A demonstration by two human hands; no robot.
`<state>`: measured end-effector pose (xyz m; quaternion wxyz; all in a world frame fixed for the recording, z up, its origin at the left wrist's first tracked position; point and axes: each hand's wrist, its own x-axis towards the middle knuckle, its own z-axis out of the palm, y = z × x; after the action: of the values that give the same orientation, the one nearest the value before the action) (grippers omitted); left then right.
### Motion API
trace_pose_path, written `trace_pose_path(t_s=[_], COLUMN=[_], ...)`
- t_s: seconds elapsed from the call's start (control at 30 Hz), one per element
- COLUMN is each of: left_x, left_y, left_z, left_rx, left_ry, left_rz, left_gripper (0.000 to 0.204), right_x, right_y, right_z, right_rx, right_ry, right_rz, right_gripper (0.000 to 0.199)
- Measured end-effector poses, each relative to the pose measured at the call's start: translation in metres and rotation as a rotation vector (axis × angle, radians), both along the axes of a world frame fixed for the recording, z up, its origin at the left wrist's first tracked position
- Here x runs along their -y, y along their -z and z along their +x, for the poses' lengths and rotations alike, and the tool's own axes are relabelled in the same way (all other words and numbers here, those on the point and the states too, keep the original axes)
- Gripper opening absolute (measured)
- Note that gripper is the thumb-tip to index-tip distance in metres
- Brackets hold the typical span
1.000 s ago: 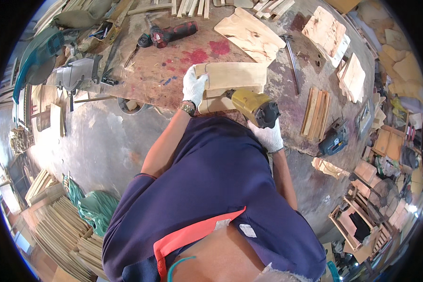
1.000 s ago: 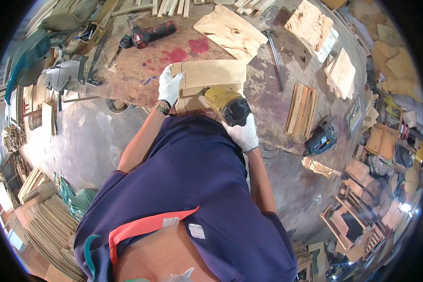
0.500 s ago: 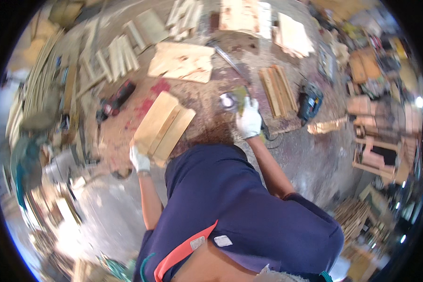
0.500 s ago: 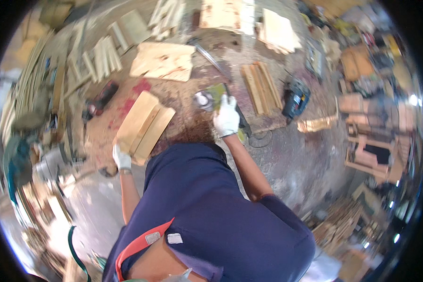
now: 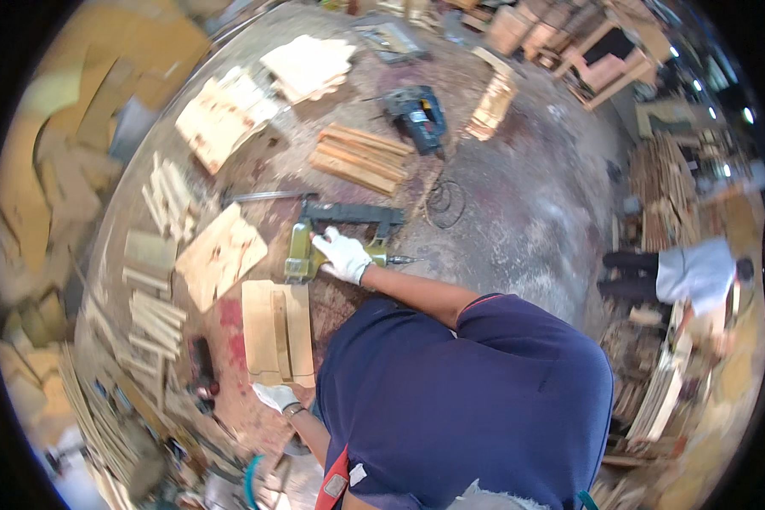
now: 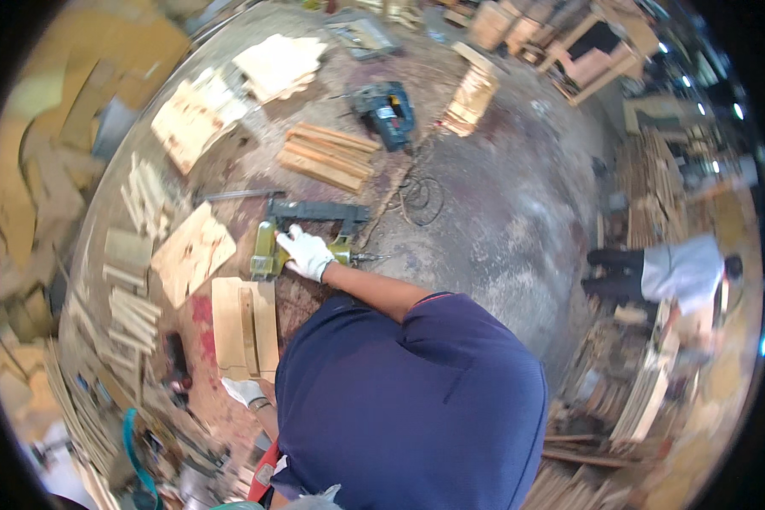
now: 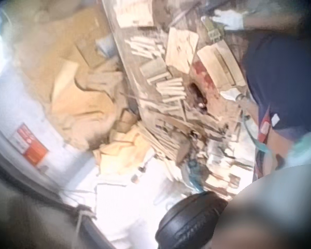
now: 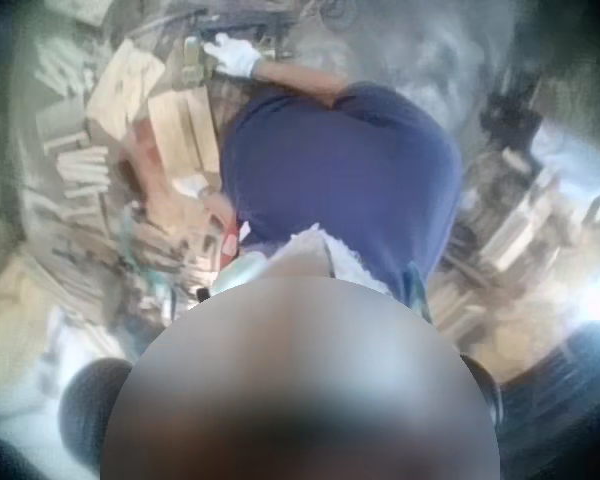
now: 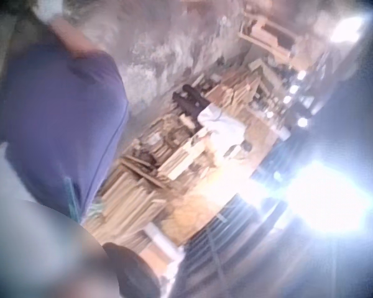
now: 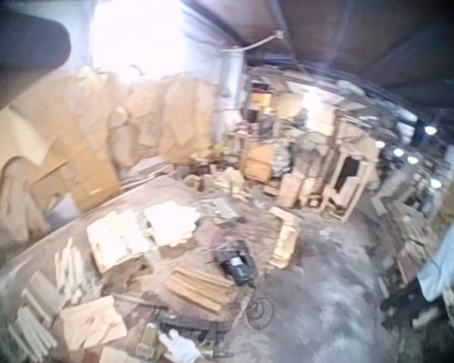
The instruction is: The person assembles small wooden boxes by aligning pre-cut wooden pieces and securing them with a nail gun. They repeatedly pick up pieces, position them, and drive nails to join the components into box shapes.
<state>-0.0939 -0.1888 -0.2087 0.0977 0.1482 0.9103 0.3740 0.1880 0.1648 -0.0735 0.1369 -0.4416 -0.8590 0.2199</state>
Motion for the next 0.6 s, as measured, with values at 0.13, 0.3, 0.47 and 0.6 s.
trace_pose_path(t_s=[0.13,0.3,0.47,0.6], left_x=[-0.041,-0.094,-0.14,-0.163], left_y=[-0.004,-0.013,-0.016,-0.018], left_z=[-0.015,-0.022,-0.024,-0.022], left_rx=[0.015,0.16,0.287,0.355], left_ry=[0.059,0.159,0.31,0.395], left_rz=[0.199,0.226,0.2,0.184], left_gripper=[0.048,0.047,0.046,0.046], right_x=[0.008,0.022,0.023,0.023], right_y=[-0.004,0.002,0.017,0.025], right_z=[0.023,0.059,0.054,0.05], right_rx=[0.036,0.059,0.132,0.189], right_ry=[0.084,0.054,0.086,0.103], right_rz=[0.061,0.194,0.195,0.186], right_gripper=[0.085,0.054,0.047,0.049])
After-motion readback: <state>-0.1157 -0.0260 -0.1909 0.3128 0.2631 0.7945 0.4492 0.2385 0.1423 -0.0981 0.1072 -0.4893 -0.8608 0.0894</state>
